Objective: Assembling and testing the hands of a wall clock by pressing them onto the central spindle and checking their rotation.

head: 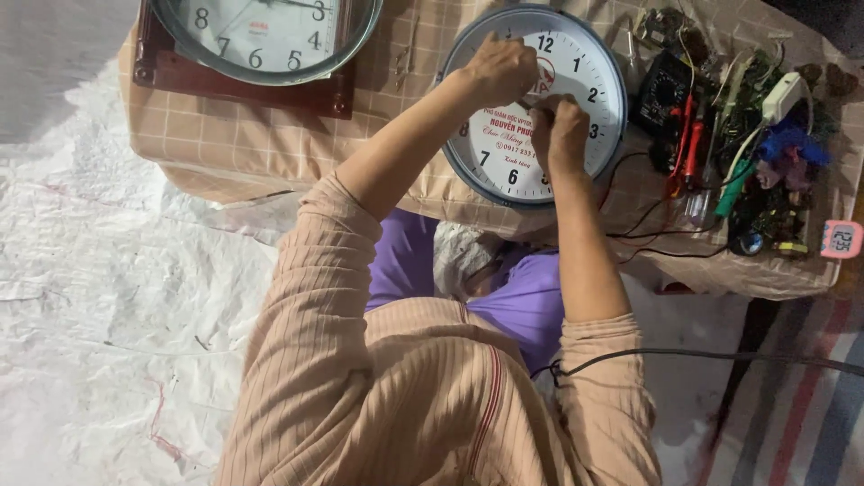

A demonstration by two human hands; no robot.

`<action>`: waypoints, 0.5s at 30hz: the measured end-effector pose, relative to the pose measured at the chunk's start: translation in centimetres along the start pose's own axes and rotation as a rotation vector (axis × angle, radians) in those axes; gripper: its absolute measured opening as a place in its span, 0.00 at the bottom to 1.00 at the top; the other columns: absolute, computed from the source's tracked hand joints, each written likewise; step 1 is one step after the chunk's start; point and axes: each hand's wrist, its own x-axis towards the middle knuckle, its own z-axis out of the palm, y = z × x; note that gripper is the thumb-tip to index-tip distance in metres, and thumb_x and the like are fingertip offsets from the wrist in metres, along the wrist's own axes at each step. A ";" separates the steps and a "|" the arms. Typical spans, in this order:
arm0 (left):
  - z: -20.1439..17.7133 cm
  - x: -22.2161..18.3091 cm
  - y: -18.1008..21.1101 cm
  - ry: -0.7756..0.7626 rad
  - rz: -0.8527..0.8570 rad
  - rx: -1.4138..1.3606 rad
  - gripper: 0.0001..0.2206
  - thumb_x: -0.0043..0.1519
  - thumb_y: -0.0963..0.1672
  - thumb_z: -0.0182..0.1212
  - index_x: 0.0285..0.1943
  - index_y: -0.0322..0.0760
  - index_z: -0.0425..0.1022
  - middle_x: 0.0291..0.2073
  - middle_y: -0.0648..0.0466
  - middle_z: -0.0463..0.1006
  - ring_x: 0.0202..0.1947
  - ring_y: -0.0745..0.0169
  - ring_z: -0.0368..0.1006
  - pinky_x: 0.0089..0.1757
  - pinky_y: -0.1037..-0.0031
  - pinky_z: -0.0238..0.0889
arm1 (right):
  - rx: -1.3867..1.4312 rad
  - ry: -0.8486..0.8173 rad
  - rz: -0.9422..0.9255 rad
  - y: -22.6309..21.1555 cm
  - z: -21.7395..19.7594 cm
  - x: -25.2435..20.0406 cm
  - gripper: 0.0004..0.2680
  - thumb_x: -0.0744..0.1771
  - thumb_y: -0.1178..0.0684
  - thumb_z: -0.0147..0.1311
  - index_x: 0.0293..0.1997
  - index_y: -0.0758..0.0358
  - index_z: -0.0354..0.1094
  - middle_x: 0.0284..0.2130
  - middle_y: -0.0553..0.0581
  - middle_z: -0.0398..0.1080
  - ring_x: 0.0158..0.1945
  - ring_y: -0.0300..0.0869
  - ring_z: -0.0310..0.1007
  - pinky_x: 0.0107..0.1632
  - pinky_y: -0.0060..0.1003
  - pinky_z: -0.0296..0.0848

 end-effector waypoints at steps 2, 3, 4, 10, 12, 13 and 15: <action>0.9 0.4 -0.6 0.020 0.042 0.079 0.09 0.66 0.42 0.57 0.32 0.40 0.79 0.29 0.52 0.79 0.27 0.55 0.71 0.44 0.45 0.61 | -0.023 -0.028 0.040 -0.1 -0.1 0.1 0.03 0.62 0.67 0.59 0.34 0.73 0.76 0.27 0.64 0.75 0.25 0.45 0.72 0.29 0.35 0.73; 1.3 0.7 -0.9 0.040 0.083 0.157 0.10 0.66 0.43 0.56 0.32 0.39 0.78 0.28 0.51 0.78 0.23 0.56 0.66 0.37 0.55 0.60 | -0.047 -0.058 0.080 -0.1 -0.1 0.3 0.03 0.61 0.68 0.61 0.34 0.73 0.76 0.27 0.63 0.76 0.24 0.43 0.72 0.27 0.33 0.72; 1.5 0.9 -1.2 0.041 0.084 0.160 0.10 0.66 0.43 0.56 0.32 0.39 0.78 0.28 0.51 0.78 0.23 0.56 0.66 0.37 0.55 0.60 | -0.046 -0.056 0.078 -0.1 -0.1 0.3 0.03 0.61 0.68 0.61 0.34 0.73 0.76 0.27 0.63 0.76 0.24 0.43 0.72 0.27 0.33 0.72; 1.4 1.2 -1.0 0.036 0.177 0.266 0.08 0.65 0.42 0.62 0.31 0.41 0.80 0.27 0.53 0.80 0.23 0.59 0.70 0.35 0.58 0.65 | -0.092 -0.055 0.145 1.0 1.0 0.0 0.01 0.63 0.64 0.58 0.32 0.70 0.75 0.28 0.64 0.73 0.27 0.50 0.73 0.34 0.43 0.74; 1.3 1.1 -0.9 0.053 0.198 0.322 0.11 0.68 0.43 0.59 0.30 0.40 0.75 0.23 0.54 0.74 0.20 0.60 0.63 0.35 0.58 0.64 | -0.052 0.022 0.095 -0.1 0.7 0.1 0.03 0.63 0.66 0.55 0.29 0.69 0.73 0.26 0.63 0.73 0.24 0.46 0.69 0.28 0.39 0.71; 1.9 1.4 -1.4 0.050 0.198 0.320 0.11 0.68 0.43 0.59 0.30 0.40 0.75 0.23 0.54 0.74 0.20 0.60 0.63 0.35 0.58 0.64 | -0.051 0.021 0.097 0.4 1.2 -0.1 0.03 0.63 0.66 0.55 0.29 0.69 0.73 0.26 0.63 0.73 0.24 0.46 0.69 0.28 0.39 0.71; 3.1 1.9 -2.1 0.137 0.257 0.306 0.07 0.62 0.43 0.64 0.30 0.46 0.80 0.28 0.59 0.79 0.30 0.59 0.69 0.41 0.54 0.59 | -0.113 0.042 0.138 1.2 2.0 -0.6 0.02 0.62 0.63 0.54 0.31 0.68 0.73 0.29 0.62 0.71 0.27 0.51 0.71 0.35 0.41 0.73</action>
